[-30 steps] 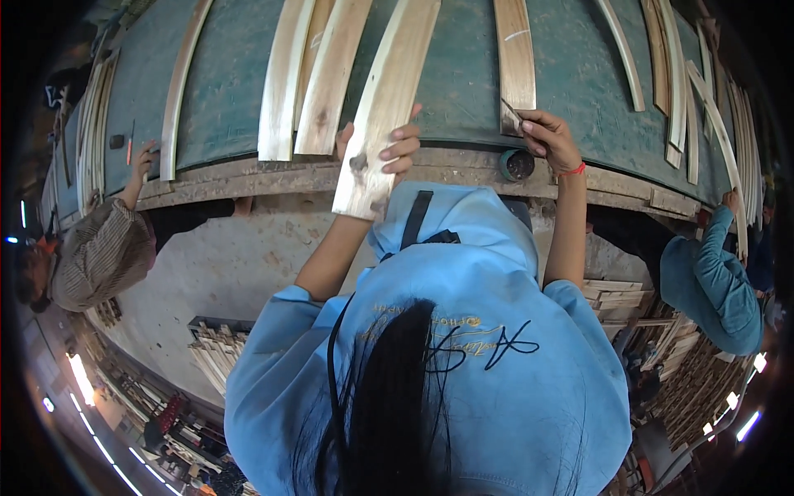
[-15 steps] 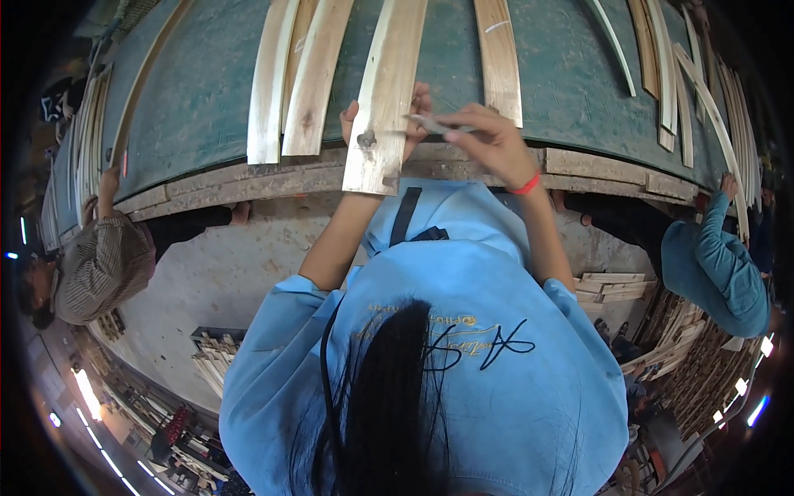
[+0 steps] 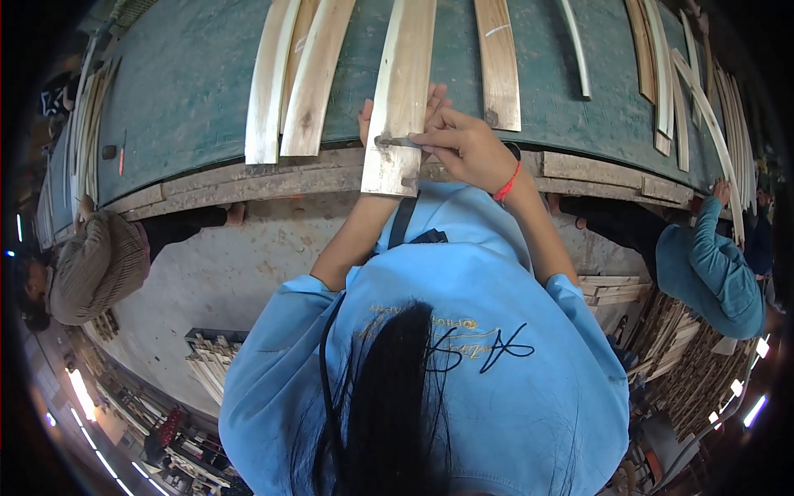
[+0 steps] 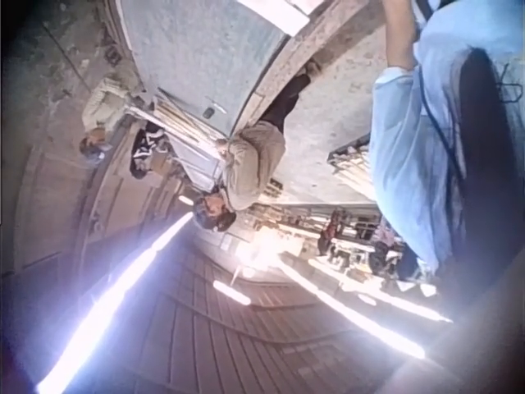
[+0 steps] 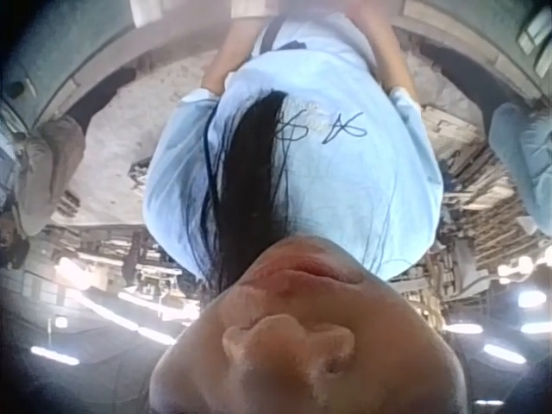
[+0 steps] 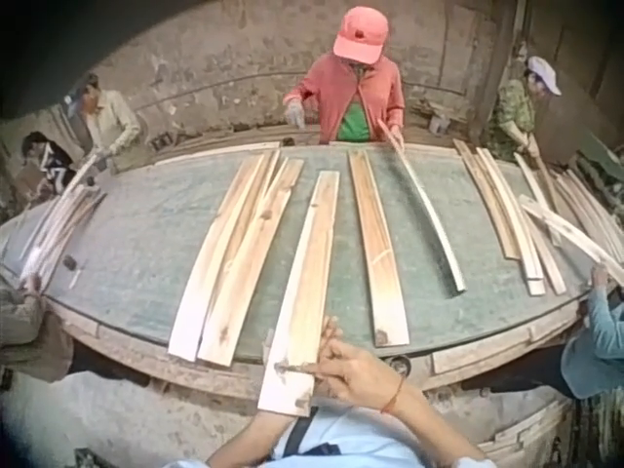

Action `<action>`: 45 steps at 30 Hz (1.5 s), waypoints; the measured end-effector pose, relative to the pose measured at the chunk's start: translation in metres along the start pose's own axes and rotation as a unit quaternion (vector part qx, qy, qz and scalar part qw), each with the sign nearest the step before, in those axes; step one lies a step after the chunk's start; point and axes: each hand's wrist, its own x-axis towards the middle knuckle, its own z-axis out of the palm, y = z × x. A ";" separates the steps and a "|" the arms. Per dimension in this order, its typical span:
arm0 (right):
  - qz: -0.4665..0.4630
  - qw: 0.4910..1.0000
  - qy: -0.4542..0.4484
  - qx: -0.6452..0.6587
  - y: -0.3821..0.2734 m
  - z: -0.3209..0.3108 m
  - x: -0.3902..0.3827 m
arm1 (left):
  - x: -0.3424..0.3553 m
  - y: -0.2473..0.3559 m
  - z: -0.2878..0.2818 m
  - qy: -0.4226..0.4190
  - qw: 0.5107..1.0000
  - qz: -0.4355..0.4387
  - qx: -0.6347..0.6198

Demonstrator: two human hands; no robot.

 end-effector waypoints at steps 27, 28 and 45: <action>0.019 0.983 -0.125 0.134 0.000 -0.009 -0.006 | 0.001 0.007 -0.002 -0.011 0.995 -0.031 -0.092; -0.005 0.949 -0.243 0.200 0.001 -0.014 -0.009 | 0.001 0.011 -0.007 -0.023 0.992 -0.054 -0.108; 0.043 0.924 -0.289 0.246 -0.005 -0.037 -0.035 | -0.006 0.040 -0.011 -0.050 0.987 -0.123 -0.090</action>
